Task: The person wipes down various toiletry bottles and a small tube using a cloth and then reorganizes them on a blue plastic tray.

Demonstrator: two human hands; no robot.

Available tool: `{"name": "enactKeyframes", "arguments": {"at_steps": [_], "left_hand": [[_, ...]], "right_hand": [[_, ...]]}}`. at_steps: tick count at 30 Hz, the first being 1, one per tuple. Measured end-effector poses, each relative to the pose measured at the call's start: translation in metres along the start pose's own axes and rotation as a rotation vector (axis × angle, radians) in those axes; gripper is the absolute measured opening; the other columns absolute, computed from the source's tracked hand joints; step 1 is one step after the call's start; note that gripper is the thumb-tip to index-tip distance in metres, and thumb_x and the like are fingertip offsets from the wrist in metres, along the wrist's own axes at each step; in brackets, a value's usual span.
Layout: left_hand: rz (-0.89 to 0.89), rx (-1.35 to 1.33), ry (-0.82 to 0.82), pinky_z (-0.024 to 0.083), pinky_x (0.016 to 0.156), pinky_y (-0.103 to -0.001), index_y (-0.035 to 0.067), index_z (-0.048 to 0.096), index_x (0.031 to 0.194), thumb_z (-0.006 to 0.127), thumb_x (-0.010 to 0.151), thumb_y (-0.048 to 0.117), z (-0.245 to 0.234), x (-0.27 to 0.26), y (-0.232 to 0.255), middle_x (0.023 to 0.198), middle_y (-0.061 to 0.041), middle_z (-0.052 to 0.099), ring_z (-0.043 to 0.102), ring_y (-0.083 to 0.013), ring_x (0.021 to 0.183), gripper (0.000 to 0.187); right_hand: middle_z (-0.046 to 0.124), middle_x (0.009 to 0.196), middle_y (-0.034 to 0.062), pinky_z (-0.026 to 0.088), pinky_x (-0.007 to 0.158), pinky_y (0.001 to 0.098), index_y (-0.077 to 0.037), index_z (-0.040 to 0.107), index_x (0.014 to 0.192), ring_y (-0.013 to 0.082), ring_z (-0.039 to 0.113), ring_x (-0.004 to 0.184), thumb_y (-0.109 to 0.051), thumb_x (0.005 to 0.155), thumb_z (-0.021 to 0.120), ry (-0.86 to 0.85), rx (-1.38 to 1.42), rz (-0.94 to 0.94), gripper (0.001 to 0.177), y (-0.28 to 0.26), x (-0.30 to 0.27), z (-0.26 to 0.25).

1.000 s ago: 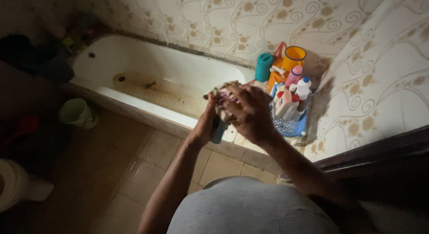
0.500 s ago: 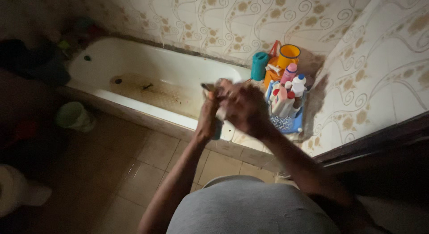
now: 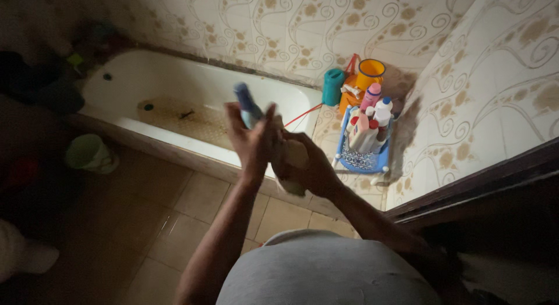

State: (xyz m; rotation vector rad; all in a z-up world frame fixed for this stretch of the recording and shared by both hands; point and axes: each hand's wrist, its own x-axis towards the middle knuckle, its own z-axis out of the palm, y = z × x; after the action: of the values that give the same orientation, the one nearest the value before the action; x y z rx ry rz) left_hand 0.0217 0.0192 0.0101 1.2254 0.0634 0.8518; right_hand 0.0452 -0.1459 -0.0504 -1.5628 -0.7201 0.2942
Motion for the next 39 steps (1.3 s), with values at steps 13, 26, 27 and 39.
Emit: {"name": "enactKeyframes", "arguments": {"at_steps": [13, 26, 27, 39], "left_hand": [[-0.244, -0.543, -0.113, 0.051, 0.052, -0.026, 0.004, 0.058, 0.109, 0.055, 0.102, 0.04, 0.023, -0.011, 0.02, 0.072, -0.004, 0.061, 0.061, -0.0131, 0.058, 0.037], [0.023, -0.334, -0.185, 0.056, 0.071, -0.03, 0.001, 0.059, 0.101, 0.07, 0.101, 0.017, 0.003, -0.012, -0.036, 0.091, -0.006, 0.064, 0.065, -0.0144, 0.08, 0.02], [0.002, -0.433, -0.228, 0.053, 0.07, -0.028, 0.001, 0.059, 0.104, 0.071, 0.102, 0.018, 0.006, -0.023, -0.037, 0.093, -0.006, 0.062, 0.062, -0.0137, 0.08, 0.021], [0.163, -0.167, 0.015, 0.05, 0.075, -0.031, 0.001, 0.042, 0.138, 0.063, 0.105, 0.024, 0.005, -0.001, -0.042, 0.106, -0.009, 0.06, 0.057, -0.0157, 0.088, 0.045]], "right_hand": [[0.072, 0.108, 0.0082, 0.057, 0.088, 0.0324, -0.005, 0.069, 0.12, 0.0186, 0.071, 0.099, -0.031, 0.094, 0.068, 0.038, -0.443, 0.169, 0.037, -0.036, 0.014, -0.005], [0.067, 0.119, 0.0138, 0.059, 0.083, 0.0401, -0.002, 0.053, 0.137, 0.0251, 0.069, 0.099, -0.033, 0.1, 0.056, 0.146, 0.819, 0.28, 0.048, 0.001, 0.007, -0.007], [0.067, 0.121, 0.0139, 0.059, 0.087, 0.0399, -0.003, 0.054, 0.137, 0.0253, 0.069, 0.102, -0.033, 0.098, 0.055, 0.128, 0.916, 0.278, 0.048, 0.013, 0.009, -0.013], [0.068, 0.115, 0.015, 0.058, 0.077, 0.0436, -0.004, 0.057, 0.136, 0.0295, 0.069, 0.096, -0.029, 0.103, 0.057, 0.22, 0.123, -0.004, 0.042, -0.029, 0.0, -0.007]]}}
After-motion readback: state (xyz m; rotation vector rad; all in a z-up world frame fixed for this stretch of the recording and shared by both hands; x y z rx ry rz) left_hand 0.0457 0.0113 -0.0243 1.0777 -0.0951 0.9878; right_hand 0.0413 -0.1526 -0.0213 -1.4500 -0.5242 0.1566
